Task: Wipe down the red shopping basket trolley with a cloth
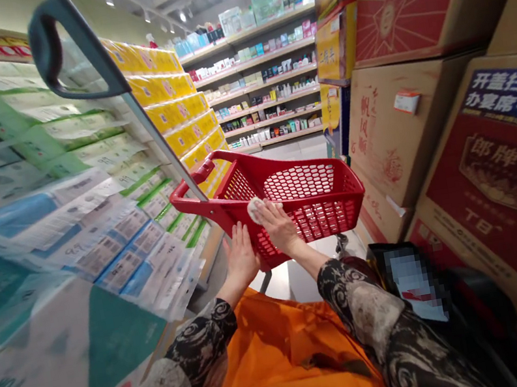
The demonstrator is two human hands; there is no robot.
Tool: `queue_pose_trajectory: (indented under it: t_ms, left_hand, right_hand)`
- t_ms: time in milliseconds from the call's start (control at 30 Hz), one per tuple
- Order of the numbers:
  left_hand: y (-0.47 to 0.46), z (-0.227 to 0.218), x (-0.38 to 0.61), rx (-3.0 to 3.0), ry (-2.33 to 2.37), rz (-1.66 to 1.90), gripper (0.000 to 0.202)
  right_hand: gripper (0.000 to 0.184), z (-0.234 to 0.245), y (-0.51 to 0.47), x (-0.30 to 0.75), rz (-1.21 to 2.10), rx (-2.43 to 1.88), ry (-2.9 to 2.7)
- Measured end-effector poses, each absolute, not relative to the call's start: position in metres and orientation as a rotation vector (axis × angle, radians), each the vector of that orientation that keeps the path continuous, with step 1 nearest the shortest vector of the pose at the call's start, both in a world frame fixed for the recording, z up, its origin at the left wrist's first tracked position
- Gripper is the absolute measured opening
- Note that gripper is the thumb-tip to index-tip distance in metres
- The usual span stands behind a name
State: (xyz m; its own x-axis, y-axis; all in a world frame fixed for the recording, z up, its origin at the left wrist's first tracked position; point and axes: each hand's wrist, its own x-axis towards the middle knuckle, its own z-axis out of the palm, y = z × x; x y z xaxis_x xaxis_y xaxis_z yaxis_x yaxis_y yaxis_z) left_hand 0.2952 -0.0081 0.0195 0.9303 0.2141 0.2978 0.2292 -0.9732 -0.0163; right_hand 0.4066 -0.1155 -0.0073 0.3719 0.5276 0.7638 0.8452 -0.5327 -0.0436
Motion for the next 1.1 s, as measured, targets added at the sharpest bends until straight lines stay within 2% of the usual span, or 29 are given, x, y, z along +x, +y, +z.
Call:
queue_pose_trajectory:
  t_ms: [100, 333, 533, 633, 933, 1100]
  left_hand:
    - [-0.013, 0.024, 0.302, -3.022, -0.339, -0.457, 0.072]
    - [-0.043, 0.007, 0.307, -2.982, -0.055, -0.378, 0.070]
    - [-0.064, 0.010, 0.322, -2.987, -0.018, -0.320, 0.068]
    - [-0.078, 0.019, 0.332, -3.004, 0.012, -0.316, 0.067]
    - [-0.113, 0.003, 0.340, -2.977, 0.237, -0.214, 0.064]
    - [-0.123, 0.006, 0.349, -2.967, 0.279, -0.244, 0.065]
  right_hand:
    - [0.048, -0.007, -0.128, 0.417, -0.976, -2.240, -1.163]
    - [0.038, -0.073, -0.152, 0.401, -0.909, -2.256, -1.269]
    - [0.039, -0.044, -0.188, 0.415, -1.035, -2.262, -0.962]
    - [0.044, -0.030, -0.206, 0.428, -0.974, -2.336, -0.869]
    - [0.050, -0.083, -0.223, 0.410, -0.727, -2.488, -0.961]
    - [0.048, -0.070, -0.247, 0.424, -0.831, -2.482, -0.809]
